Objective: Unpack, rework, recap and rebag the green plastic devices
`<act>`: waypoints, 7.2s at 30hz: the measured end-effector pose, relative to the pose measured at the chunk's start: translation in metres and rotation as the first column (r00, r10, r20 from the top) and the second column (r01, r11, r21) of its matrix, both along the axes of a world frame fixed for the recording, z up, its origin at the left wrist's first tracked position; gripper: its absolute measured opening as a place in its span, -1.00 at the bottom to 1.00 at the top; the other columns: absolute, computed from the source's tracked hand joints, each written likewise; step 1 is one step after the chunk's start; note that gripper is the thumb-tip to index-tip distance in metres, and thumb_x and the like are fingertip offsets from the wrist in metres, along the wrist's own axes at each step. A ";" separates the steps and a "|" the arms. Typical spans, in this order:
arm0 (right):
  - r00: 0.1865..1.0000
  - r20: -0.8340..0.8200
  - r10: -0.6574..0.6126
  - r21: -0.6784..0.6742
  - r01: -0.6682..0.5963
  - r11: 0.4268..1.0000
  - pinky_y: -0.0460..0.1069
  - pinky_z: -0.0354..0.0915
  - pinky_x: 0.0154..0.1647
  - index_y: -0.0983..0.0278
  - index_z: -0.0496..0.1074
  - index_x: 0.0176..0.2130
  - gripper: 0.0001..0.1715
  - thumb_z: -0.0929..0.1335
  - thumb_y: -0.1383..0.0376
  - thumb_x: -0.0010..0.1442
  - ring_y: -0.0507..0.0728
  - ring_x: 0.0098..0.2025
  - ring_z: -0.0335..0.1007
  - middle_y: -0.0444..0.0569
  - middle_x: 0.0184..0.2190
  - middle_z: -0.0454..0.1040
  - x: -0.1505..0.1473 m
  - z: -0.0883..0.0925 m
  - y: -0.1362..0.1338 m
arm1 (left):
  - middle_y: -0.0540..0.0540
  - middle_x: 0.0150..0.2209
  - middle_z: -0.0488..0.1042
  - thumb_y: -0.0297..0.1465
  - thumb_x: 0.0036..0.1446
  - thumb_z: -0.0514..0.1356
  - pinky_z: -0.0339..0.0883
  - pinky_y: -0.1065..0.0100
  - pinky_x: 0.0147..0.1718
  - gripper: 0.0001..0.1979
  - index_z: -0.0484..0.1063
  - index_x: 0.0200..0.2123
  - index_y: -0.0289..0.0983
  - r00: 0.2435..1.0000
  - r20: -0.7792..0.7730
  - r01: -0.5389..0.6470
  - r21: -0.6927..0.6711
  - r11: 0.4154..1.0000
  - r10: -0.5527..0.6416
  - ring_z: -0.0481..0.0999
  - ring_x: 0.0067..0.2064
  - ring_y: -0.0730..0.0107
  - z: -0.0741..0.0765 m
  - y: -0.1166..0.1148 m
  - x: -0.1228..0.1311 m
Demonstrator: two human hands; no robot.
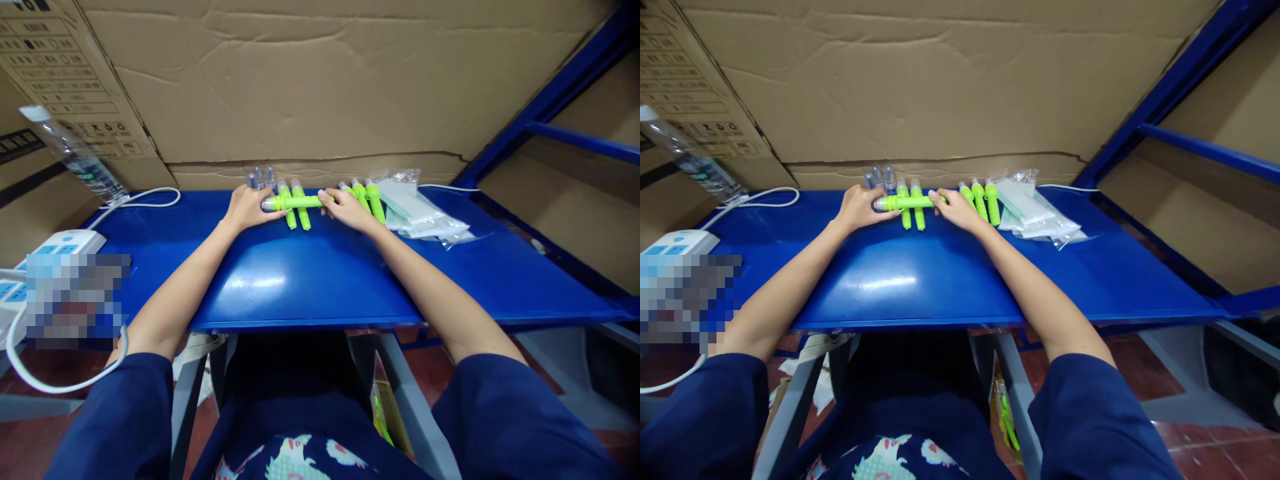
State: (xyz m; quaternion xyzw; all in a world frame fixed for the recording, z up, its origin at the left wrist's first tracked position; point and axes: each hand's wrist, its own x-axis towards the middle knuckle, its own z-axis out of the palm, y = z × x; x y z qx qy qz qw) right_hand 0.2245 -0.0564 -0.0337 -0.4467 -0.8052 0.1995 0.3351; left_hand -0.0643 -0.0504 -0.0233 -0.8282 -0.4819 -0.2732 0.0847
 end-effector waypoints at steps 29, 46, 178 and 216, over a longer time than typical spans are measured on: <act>0.970 0.242 -0.024 0.149 -0.013 0.989 0.17 0.37 0.06 0.34 0.57 0.01 -0.32 0.36 -0.20 0.35 0.34 -0.03 0.59 0.20 -0.05 0.66 -0.003 0.013 -0.010 | -0.21 -0.32 0.66 0.22 0.15 0.22 0.31 0.24 -0.27 -0.38 0.66 -0.13 -0.20 0.996 -0.087 -0.032 -0.115 0.993 0.022 0.65 -0.23 -0.02 0.006 -0.008 0.010; 0.933 0.358 -0.039 0.233 -0.049 0.971 0.11 0.41 0.02 0.33 0.26 0.38 -0.39 0.27 0.15 0.46 0.36 0.12 0.56 0.21 0.17 0.56 -0.027 0.002 -0.028 | -0.02 -0.50 0.47 0.15 0.15 0.27 0.11 0.35 -0.38 -0.47 0.57 -0.33 -0.25 0.947 0.320 0.104 -0.185 0.977 -0.040 0.37 -0.42 0.36 0.001 0.003 0.004; 0.895 0.418 -0.154 0.210 0.070 0.975 0.07 0.22 -0.22 0.32 0.67 -0.06 -0.53 0.29 0.09 0.36 0.24 -0.26 0.48 0.11 -0.28 0.64 -0.012 0.025 -0.028 | -0.31 0.09 0.60 -0.04 0.35 0.18 0.41 0.22 -0.16 -0.42 0.48 0.24 -0.30 0.946 -0.281 0.161 -0.018 0.987 -0.159 0.63 0.05 -0.03 0.005 -0.015 0.023; 0.985 -0.113 0.132 -0.426 -0.168 0.889 -0.05 0.07 -0.56 0.27 0.40 -0.18 -0.20 0.33 -0.40 0.19 0.00 -0.54 0.19 0.01 -0.37 0.49 -0.009 0.016 -0.020 | -0.30 0.09 0.59 -0.09 0.30 0.21 0.41 0.15 -0.01 -0.48 0.51 0.21 -0.23 0.945 -0.244 0.219 -0.026 0.975 -0.218 0.59 0.10 -0.05 0.021 -0.013 0.015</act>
